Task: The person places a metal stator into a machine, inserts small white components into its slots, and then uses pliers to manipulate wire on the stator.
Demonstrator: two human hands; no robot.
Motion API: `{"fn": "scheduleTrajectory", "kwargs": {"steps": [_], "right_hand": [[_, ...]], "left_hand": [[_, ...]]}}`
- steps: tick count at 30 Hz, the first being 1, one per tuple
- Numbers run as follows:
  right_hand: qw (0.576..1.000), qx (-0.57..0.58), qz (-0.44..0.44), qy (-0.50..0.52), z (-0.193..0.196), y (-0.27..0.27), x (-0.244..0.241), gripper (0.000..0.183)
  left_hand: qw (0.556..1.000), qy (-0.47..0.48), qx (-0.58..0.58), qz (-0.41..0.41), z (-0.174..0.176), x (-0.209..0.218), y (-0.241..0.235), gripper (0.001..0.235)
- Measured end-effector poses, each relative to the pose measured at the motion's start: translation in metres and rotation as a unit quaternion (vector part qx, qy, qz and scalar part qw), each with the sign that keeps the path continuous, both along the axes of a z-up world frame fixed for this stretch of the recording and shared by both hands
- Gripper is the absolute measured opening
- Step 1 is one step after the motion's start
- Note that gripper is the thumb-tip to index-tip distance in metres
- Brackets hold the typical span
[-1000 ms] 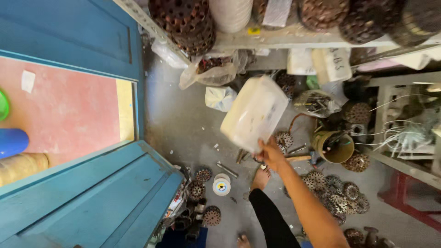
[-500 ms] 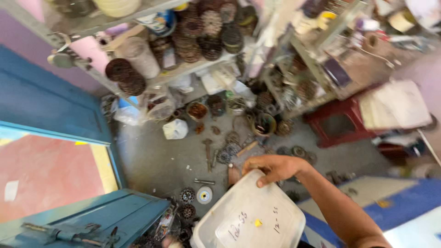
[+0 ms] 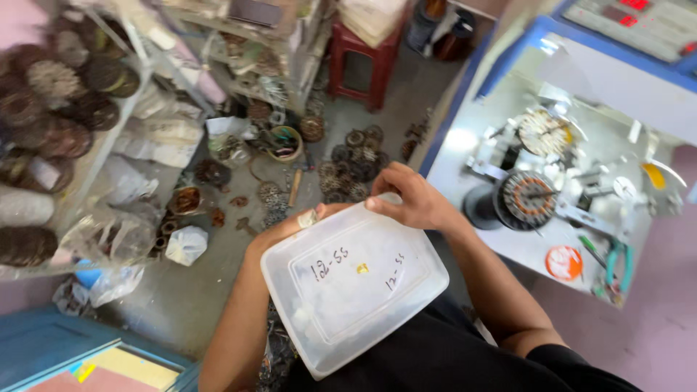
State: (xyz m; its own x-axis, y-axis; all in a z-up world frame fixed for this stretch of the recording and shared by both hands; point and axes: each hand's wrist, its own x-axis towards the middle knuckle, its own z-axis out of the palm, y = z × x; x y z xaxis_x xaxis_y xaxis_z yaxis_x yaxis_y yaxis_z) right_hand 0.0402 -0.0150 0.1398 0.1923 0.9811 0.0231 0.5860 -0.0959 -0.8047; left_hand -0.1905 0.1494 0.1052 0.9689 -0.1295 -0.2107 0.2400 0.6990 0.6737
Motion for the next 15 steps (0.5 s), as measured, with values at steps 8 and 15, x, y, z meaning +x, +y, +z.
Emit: {"fn": "scheduleTrajectory", "kwargs": {"steps": [8, 15], "right_hand": [[0.954, 0.131, -0.230, -0.141, 0.022, -0.156, 0.092, 0.023], [0.925, 0.047, -0.329, -0.186, 0.032, -0.266, 0.175, 0.022]], "left_hand": [[0.988, -0.073, 0.004, -0.139, 0.039, 0.173, -0.116, 0.099], [0.969, -0.048, 0.001, -0.241, 0.027, 0.299, -0.205, 0.101]]}}
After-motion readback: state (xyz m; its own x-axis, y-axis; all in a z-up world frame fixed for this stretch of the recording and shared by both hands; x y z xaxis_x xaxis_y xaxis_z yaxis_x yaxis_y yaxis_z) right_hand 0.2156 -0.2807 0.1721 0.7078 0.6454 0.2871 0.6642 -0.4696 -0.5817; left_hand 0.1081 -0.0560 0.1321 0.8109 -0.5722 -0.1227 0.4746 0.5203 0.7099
